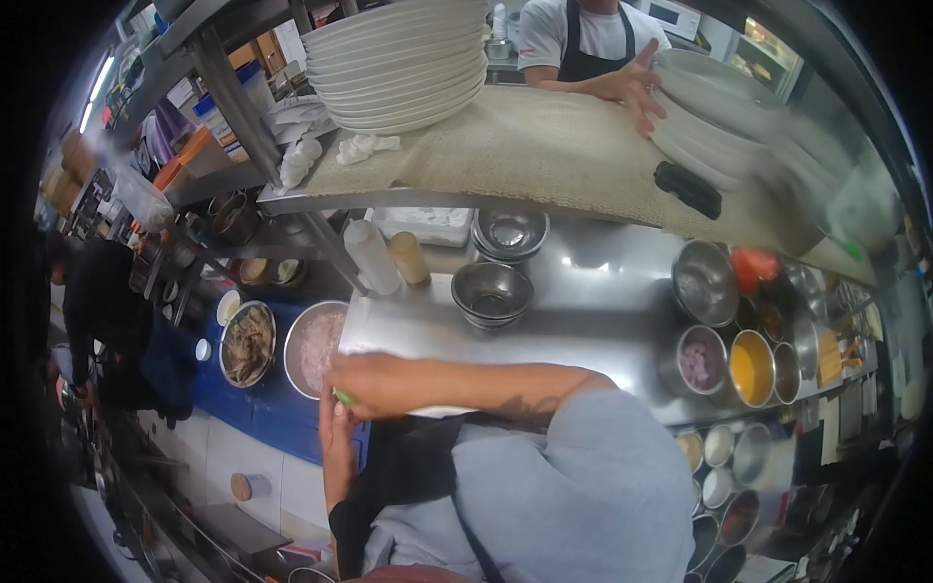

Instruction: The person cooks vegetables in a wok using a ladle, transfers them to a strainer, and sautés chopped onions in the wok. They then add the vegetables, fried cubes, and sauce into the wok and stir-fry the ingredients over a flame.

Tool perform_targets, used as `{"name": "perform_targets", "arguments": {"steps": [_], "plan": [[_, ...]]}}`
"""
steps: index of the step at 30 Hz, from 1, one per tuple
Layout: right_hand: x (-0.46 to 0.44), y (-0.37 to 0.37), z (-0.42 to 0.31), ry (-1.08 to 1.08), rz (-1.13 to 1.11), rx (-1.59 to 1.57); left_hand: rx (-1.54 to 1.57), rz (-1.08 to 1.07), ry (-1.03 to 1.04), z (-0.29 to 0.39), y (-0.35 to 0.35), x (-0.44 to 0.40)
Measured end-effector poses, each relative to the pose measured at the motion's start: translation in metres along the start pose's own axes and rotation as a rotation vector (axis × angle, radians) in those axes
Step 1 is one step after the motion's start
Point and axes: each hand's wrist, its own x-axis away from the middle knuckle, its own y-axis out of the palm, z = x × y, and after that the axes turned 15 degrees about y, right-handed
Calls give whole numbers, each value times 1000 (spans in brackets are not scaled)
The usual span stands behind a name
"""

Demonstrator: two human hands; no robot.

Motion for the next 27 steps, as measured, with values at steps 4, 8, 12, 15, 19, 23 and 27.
{"name": "perform_targets", "arguments": {"steps": [4,8,12,15,19,23,27], "plan": [[7,27,5,-69,76,-124,175,106,-105,-26,-2,12],[8,36,7,-34,88,-157,551,216,-161,-29,-10,13],[9,46,21,-20,-16,-194,-188,186,39,-17,5,15],[11,49,27,46,-165,-237,-804,-83,266,-12,-3,18],[16,65,37,62,-361,-571,-965,-217,343,-11,-5,23],[17,86,38,57,-318,-479,-1083,-260,303,-15,-10,27],[10,79,24,167,-296,-205,-1028,-123,119,-21,-17,31]]}}
